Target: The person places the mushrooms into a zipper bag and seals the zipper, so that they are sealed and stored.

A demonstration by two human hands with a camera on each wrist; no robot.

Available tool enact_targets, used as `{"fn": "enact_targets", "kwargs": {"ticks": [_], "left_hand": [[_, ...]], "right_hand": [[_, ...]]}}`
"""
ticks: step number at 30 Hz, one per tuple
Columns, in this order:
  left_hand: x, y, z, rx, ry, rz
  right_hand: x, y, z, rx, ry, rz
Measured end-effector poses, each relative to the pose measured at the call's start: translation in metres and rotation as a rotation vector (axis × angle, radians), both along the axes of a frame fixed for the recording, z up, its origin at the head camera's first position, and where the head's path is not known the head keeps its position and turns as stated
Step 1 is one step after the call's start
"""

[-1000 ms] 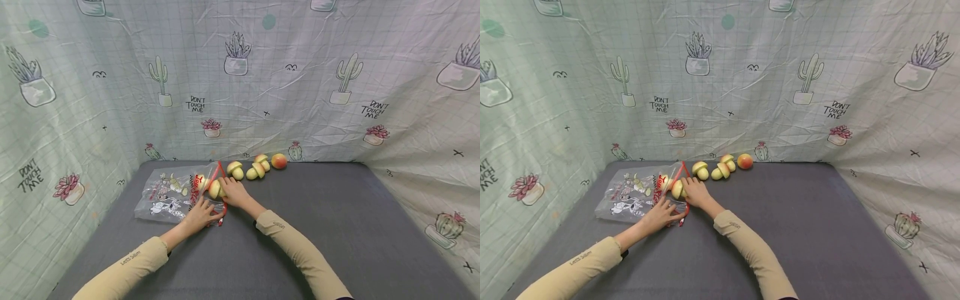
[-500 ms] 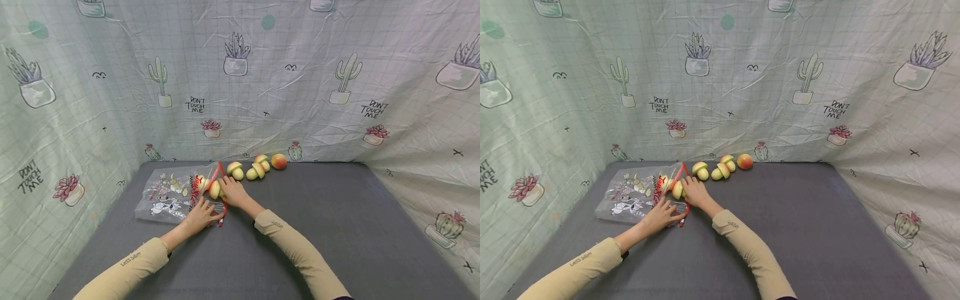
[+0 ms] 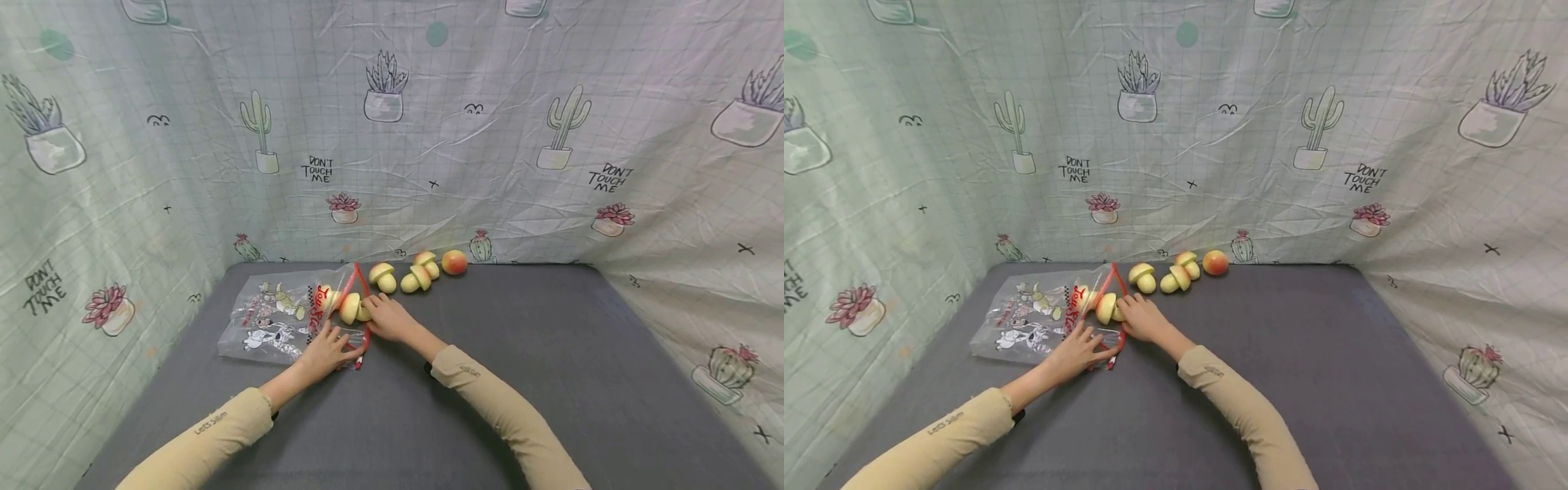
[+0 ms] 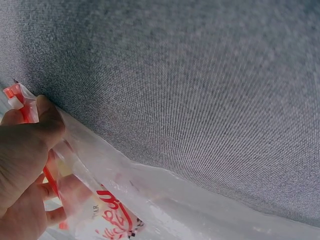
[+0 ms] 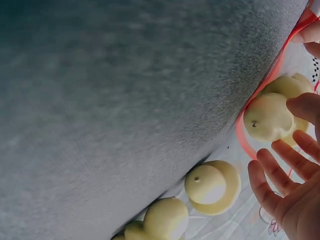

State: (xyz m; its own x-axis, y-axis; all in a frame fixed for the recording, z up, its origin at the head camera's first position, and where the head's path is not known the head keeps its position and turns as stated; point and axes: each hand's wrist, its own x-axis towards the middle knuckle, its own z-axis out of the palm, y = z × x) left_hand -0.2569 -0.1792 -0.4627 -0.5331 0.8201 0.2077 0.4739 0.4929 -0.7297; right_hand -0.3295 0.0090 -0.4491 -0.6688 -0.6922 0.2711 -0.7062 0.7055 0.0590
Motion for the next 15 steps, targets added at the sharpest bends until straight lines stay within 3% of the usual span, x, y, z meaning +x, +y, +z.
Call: {"fn": "enact_targets", "kwargs": {"ticks": [15], "left_hand": [[0.002,0.001,0.001,-0.012,-0.012,0.012]], "right_hand": [[0.007,0.017,-0.005,0.101,0.054,0.054]]}}
